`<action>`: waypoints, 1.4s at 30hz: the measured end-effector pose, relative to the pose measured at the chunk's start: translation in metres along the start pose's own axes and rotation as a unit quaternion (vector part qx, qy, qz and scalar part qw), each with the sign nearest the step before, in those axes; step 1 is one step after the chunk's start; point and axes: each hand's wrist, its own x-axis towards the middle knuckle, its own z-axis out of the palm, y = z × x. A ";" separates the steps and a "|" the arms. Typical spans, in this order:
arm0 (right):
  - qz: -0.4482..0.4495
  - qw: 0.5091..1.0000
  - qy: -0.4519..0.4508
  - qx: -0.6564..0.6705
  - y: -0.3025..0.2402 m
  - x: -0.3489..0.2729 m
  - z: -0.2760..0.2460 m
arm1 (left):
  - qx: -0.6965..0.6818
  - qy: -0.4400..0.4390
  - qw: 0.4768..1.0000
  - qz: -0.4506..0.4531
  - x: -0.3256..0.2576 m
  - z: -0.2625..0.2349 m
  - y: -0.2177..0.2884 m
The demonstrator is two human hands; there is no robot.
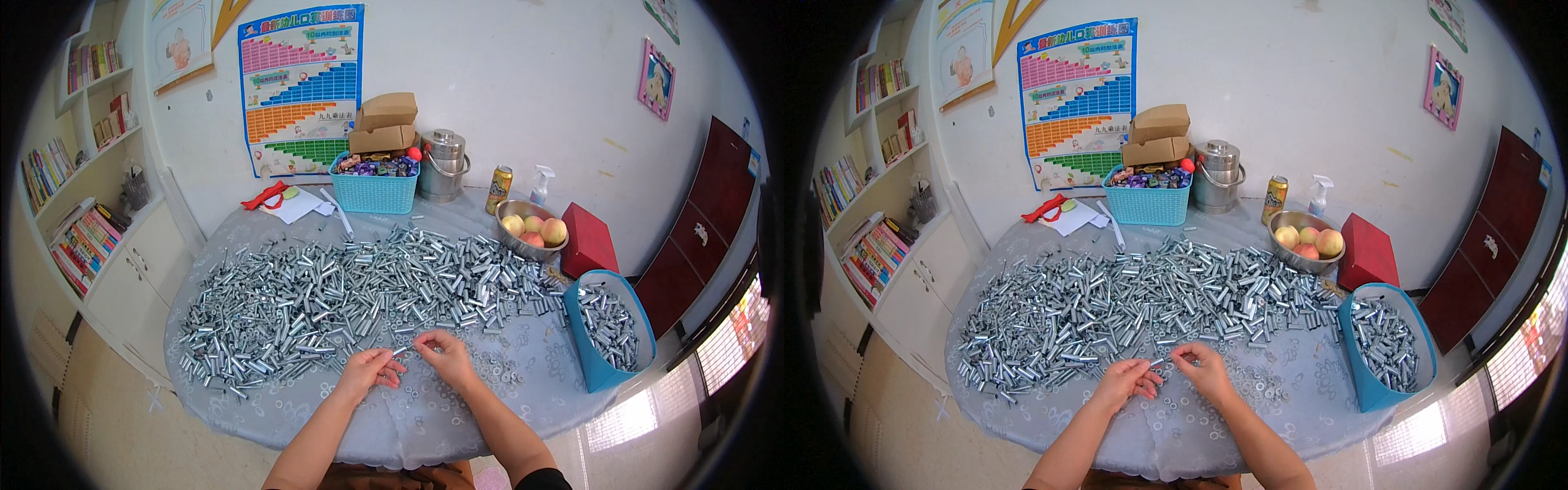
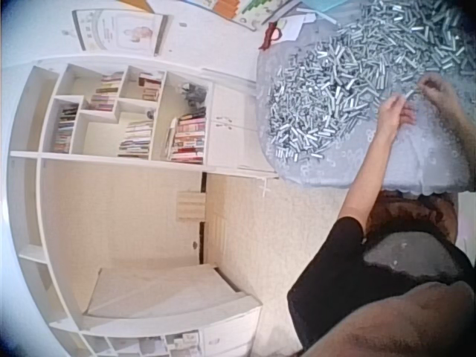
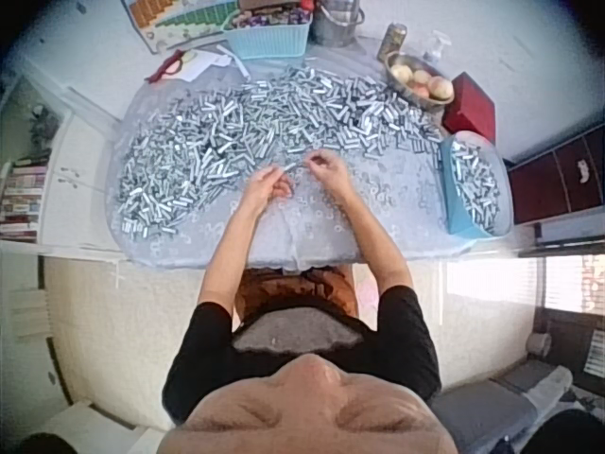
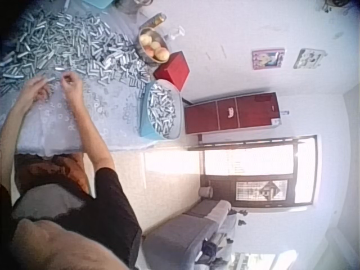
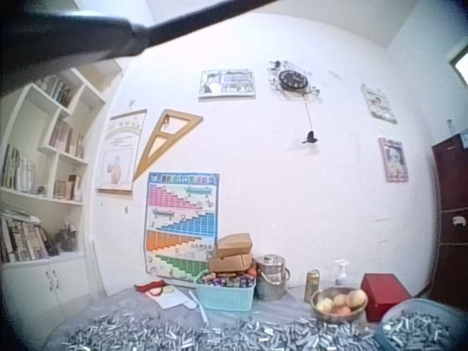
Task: The person repeatedly picks up small metal fasteners and washers from a large pile on a table, threads the washers onto the fasteners, and places the assembled units into a blue bin. The task continues throughout the clip with the same repetitive hand motions.
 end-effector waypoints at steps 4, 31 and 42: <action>-0.005 0.999 -0.014 0.040 0.005 0.000 0.003 | -0.035 -0.009 0.999 -0.006 -0.001 -0.003 0.000; 0.015 0.993 -0.024 -0.111 -0.002 -0.002 -0.016 | -0.009 -0.022 1.000 -0.010 0.000 -0.004 0.001; -0.074 0.992 -0.066 -0.077 -0.013 -0.005 -0.013 | 0.004 -0.031 0.999 -0.011 -0.003 0.000 0.001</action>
